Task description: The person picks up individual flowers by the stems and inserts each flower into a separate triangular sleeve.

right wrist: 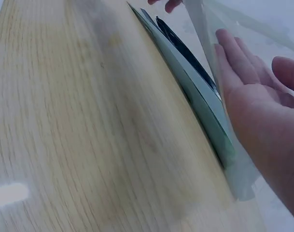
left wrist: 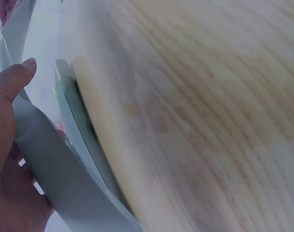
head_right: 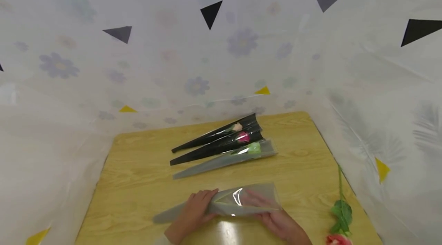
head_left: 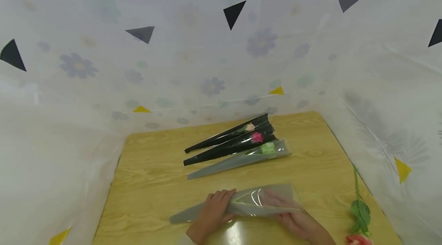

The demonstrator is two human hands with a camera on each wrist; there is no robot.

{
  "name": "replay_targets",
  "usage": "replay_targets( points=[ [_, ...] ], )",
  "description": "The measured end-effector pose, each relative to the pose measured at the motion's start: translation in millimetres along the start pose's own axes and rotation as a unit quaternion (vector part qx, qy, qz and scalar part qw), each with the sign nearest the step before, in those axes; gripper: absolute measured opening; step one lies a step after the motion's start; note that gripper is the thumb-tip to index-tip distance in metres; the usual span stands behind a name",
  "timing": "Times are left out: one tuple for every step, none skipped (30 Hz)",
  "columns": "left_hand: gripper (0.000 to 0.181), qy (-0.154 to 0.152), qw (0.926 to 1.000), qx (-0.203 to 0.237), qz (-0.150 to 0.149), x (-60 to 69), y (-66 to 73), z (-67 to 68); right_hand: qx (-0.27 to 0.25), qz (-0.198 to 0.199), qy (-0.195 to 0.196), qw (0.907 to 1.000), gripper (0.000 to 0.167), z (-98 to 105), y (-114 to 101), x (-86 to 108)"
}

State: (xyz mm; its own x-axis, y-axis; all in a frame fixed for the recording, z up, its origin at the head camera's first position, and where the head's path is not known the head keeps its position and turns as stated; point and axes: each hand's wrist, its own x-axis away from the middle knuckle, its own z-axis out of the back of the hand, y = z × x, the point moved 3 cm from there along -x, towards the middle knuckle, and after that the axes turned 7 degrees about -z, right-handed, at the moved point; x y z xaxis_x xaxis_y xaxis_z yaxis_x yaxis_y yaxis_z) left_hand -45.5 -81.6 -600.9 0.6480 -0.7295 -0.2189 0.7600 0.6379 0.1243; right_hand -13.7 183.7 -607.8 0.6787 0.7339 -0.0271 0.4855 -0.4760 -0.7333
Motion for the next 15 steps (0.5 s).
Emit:
replay_targets(
  points=[
    [0.075,0.001,1.0000,0.004,0.002,-0.1,-2.0,0.7,-0.085,-0.018,0.028,0.9958,0.048,2.8,0.6,0.3],
    [0.074,0.001,1.0000,0.006,0.002,-0.1,-3.6,1.3,-0.085,-0.012,0.033,0.9958,0.047,3.9,-0.2,0.6],
    [0.074,0.002,1.0000,0.007,0.001,-0.3,-4.9,2.2,-0.084,-0.008,0.036,0.9958,0.047,4.7,-1.7,1.2],
    [0.073,0.002,1.0000,0.009,0.000,-0.8,-5.9,3.3,-0.077,-0.007,0.040,0.9962,0.047,5.3,-2.9,1.8],
    [0.073,0.003,0.9999,0.012,-0.001,-1.2,-6.6,4.3,-0.068,-0.003,0.041,0.9968,0.047,5.5,-4.5,2.5],
    [0.073,0.006,0.9999,0.015,-0.003,-1.8,-7.4,5.3,-0.060,-0.004,0.047,0.9971,0.047,5.6,-6.4,3.4],
    [0.073,0.008,0.9998,0.017,-0.003,-2.0,-8.4,6.2,-0.045,-0.004,0.056,0.9974,0.046,6.2,-8.5,4.6],
    [0.073,0.009,0.9997,0.020,-0.001,-2.2,-9.5,7.0,-0.025,-0.002,0.070,0.9973,0.045,7.1,-10.8,6.7],
    [0.073,0.010,0.9997,0.023,0.003,-2.4,-11.2,7.6,-0.010,-0.001,0.084,0.9964,0.044,8.1,-13.7,9.4],
    [0.073,0.011,0.9995,0.027,0.009,-2.3,-12.9,8.3,0.010,-0.001,0.104,0.9945,0.042,9.5,-16.8,12.7],
    [0.073,0.012,0.9994,0.030,0.015,-1.9,-14.9,9.4,0.028,0.000,0.125,0.9918,0.041,11.1,-20.1,16.5],
    [0.073,0.012,0.9992,0.032,0.021,-1.2,-16.9,10.5,0.038,-0.002,0.143,0.9890,0.041,13.0,-23.1,20.7],
    [0.073,0.011,0.9991,0.032,0.027,-0.3,-19.0,11.1,0.051,-0.006,0.162,0.9854,0.040,15.1,-25.6,25.2],
    [0.073,0.011,0.9989,0.032,0.032,0.5,-20.8,12.3,0.062,-0.010,0.176,0.9825,0.041,17.0,-27.5,29.9],
    [0.072,0.011,0.9988,0.031,0.035,1.3,-22.5,13.5,0.069,-0.017,0.190,0.9792,0.042,19.1,-29.0,34.5]
  ],
)
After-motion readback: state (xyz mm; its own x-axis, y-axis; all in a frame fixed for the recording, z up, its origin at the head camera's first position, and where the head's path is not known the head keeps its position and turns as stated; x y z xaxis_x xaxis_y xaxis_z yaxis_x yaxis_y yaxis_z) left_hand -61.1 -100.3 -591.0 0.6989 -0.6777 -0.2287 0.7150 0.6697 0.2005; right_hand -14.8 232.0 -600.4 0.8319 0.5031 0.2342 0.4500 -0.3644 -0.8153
